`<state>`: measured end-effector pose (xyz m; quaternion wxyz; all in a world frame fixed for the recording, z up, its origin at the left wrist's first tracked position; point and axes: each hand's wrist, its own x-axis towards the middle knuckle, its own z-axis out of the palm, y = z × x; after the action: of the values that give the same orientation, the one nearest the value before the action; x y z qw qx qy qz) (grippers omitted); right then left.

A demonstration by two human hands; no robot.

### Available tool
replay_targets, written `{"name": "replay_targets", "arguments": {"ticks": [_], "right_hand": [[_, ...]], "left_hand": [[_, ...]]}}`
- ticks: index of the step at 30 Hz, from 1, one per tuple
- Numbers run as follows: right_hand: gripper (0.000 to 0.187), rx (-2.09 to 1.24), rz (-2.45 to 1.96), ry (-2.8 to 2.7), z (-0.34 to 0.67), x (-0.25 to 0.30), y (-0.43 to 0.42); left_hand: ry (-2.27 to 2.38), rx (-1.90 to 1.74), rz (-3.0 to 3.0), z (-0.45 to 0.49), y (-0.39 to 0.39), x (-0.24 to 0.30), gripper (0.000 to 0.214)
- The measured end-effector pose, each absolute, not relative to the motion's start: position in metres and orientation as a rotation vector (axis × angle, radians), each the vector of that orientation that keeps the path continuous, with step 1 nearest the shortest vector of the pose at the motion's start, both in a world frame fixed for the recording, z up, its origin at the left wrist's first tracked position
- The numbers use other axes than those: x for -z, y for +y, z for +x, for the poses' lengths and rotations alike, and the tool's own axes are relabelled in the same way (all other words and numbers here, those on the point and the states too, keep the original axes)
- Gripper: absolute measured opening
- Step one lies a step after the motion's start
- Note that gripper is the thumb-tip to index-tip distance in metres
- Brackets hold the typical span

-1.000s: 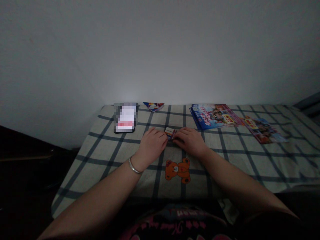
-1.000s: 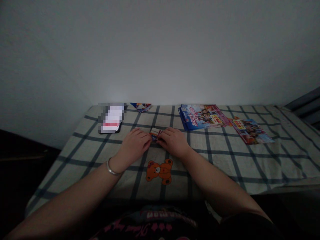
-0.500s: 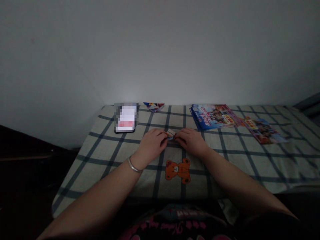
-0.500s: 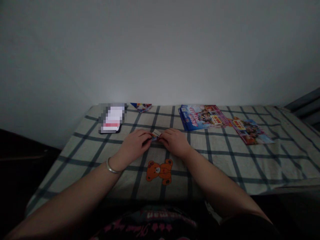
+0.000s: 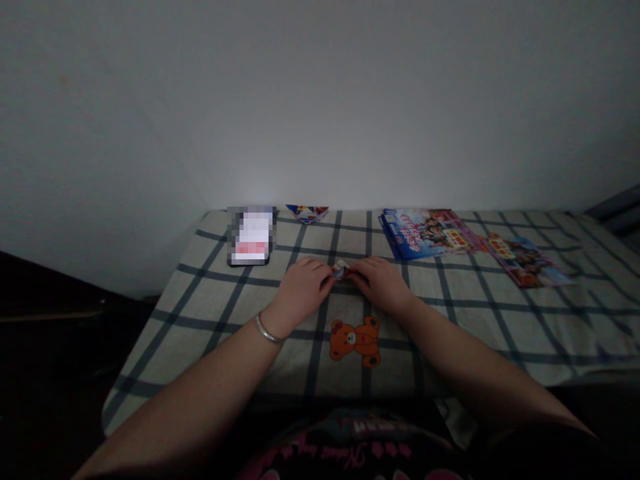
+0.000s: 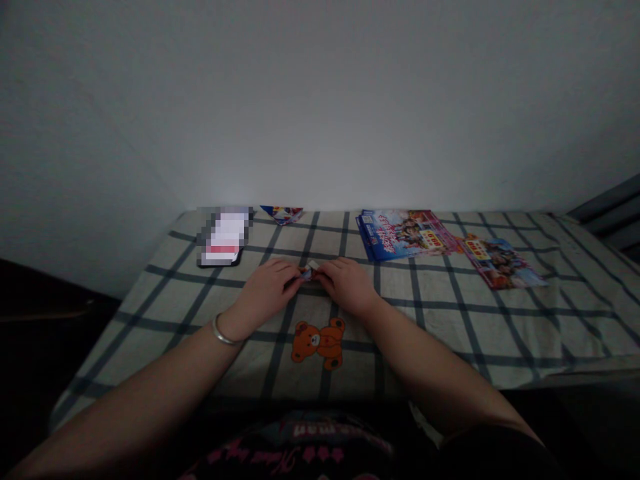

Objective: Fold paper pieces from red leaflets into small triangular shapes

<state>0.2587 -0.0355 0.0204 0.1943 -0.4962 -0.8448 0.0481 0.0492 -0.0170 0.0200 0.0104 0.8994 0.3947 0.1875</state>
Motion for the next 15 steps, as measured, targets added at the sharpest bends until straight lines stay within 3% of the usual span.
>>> {"name": "replay_targets", "arguments": {"ticks": [15], "right_hand": [[0.014, -0.336, -1.581, -2.203, 0.253, -0.015, -0.023]], "left_hand": [[1.376, -0.628, 2.851, 0.056, -0.017, -0.017, 0.010]]}}
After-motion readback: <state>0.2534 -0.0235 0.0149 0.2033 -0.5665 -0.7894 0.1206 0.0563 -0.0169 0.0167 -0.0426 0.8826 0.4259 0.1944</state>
